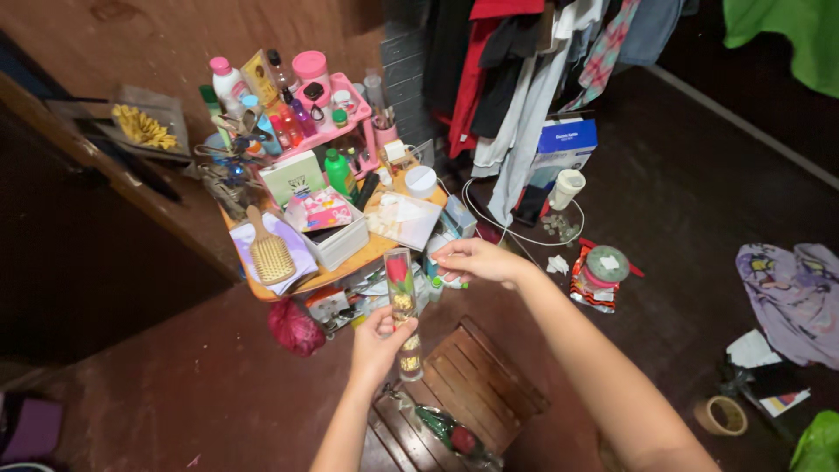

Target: The person sits on the floor and cleans a cylindrical decorative item containing a rose and gold accents using a tissue. They wipe the surface repeatedly, rotating the item to clean different sections.

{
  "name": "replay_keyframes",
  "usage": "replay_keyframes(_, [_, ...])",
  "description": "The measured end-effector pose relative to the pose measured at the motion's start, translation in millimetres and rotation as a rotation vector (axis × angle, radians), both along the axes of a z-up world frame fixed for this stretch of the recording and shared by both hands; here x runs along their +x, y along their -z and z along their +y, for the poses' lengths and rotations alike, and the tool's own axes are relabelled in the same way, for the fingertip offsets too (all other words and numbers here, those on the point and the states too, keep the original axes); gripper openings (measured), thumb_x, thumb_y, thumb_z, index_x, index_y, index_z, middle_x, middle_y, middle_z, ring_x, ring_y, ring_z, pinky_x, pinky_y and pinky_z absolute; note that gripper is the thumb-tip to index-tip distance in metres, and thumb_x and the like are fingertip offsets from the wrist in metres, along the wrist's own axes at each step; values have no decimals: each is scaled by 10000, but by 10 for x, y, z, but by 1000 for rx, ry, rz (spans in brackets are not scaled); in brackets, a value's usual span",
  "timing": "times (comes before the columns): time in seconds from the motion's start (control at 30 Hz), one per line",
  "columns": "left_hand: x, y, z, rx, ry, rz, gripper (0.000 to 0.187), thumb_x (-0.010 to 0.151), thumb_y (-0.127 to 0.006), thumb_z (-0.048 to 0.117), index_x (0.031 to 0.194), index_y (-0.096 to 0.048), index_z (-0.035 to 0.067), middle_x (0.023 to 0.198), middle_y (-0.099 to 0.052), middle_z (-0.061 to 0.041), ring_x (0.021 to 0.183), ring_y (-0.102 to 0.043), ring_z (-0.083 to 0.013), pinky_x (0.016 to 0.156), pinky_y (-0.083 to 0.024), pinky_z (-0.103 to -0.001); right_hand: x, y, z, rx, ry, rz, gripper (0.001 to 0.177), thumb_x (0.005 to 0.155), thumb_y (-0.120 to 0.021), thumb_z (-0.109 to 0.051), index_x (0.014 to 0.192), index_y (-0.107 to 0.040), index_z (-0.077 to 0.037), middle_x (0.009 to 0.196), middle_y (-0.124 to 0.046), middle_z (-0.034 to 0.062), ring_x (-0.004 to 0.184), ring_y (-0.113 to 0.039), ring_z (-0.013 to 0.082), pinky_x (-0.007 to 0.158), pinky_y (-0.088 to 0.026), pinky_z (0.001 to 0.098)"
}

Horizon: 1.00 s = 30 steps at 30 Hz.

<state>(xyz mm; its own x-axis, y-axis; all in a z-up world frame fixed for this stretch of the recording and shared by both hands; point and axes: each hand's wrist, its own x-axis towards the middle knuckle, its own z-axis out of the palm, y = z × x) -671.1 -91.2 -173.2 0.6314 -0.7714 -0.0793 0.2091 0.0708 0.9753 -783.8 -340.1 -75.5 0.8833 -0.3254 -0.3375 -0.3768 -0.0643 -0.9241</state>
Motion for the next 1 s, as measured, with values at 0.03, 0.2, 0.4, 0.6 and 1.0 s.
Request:
replay_keyframes(0.03, [30, -16, 14, -20, 8, -32, 371, 845, -809, 100, 1181, -701, -13, 928, -760, -60, 766, -692, -104, 651, -588, -275, -1, 3, 64, 15, 3, -17, 367, 955, -678, -338, 1245, -683, -114, 1041, -740, 5, 897, -678, 86, 733, -525, 243])
replay_keyframes(0.2, [113, -136, 142, 6, 41, -19, 373, 829, -799, 104, 1170, -698, -10, 949, -771, -60, 787, -702, -97, 676, -581, -275, -21, -19, 293, 24, 34, -31, 367, 962, -669, -326, 1259, -680, -112, 1051, -740, 14, 897, -682, 86, 734, -529, 245])
replay_keyframes(0.4, [124, -271, 123, 44, 52, -43, 367, 842, -800, 107, 1168, -691, -21, 950, -770, -71, 801, -704, -109, 702, -571, -269, -97, -52, 309, -2, 63, -52, 391, 966, -660, -327, 1297, -679, -120, 1101, -754, 18, 932, -685, 79, 760, -534, 235])
replay_keyframes(0.6, [63, -147, -72, -5, 8, -54, 363, 844, -801, 103, 1164, -691, -27, 956, -776, -69, 811, -706, -98, 708, -573, -258, -133, -8, 55, -12, 42, -14, 404, 965, -645, -338, 1309, -676, -129, 1107, -756, 11, 943, -679, 73, 776, -540, 227])
replay_keyframes(1.0, [-618, 154, -904, -13, -375, -7, 377, 824, -817, 113, 1156, -704, -25, 932, -775, -54, 793, -704, -88, 708, -567, -243, -70, 329, -1169, 26, -243, 64, 379, 986, -615, -302, 1318, -663, -124, 1089, -743, 15, 936, -682, 79, 778, -556, 244])
